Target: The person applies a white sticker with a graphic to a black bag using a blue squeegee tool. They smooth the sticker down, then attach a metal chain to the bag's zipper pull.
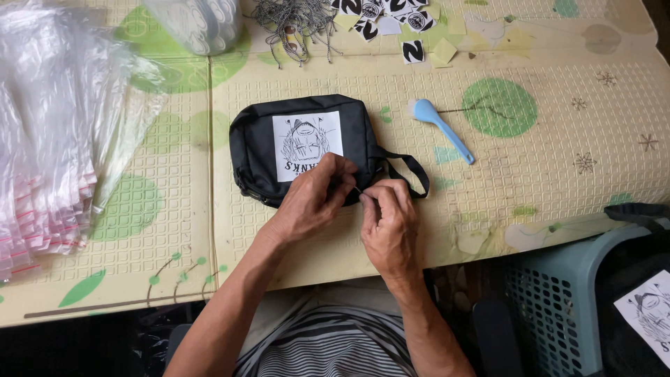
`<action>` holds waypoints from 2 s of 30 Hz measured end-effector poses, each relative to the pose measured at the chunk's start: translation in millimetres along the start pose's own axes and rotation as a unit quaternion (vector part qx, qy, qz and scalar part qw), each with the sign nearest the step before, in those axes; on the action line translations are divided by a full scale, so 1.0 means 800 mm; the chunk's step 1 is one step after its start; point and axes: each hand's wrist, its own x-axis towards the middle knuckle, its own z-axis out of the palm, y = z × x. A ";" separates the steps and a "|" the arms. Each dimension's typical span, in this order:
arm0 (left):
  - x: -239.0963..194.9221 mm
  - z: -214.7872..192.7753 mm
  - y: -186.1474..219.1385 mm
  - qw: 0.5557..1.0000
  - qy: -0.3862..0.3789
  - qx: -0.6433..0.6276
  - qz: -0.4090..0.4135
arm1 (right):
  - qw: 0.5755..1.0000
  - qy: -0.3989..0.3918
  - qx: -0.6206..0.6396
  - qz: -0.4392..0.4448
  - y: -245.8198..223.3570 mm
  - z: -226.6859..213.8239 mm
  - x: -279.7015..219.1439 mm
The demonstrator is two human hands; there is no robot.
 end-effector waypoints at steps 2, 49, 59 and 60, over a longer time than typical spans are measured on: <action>0.000 0.000 0.002 1.000 0.001 -0.002 -0.003 | 1.000 0.002 -0.003 0.000 -0.003 -0.001 0.000; -0.006 0.014 -0.005 0.995 0.092 -0.029 -0.005 | 0.997 -0.076 -0.018 -0.019 -0.019 -0.021 0.018; -0.007 0.012 -0.004 0.996 0.078 -0.028 -0.015 | 0.995 -0.083 -0.049 0.016 -0.005 -0.015 0.010; -0.007 0.012 -0.003 0.996 0.078 -0.031 -0.016 | 0.994 -0.088 -0.060 0.013 -0.005 -0.014 0.011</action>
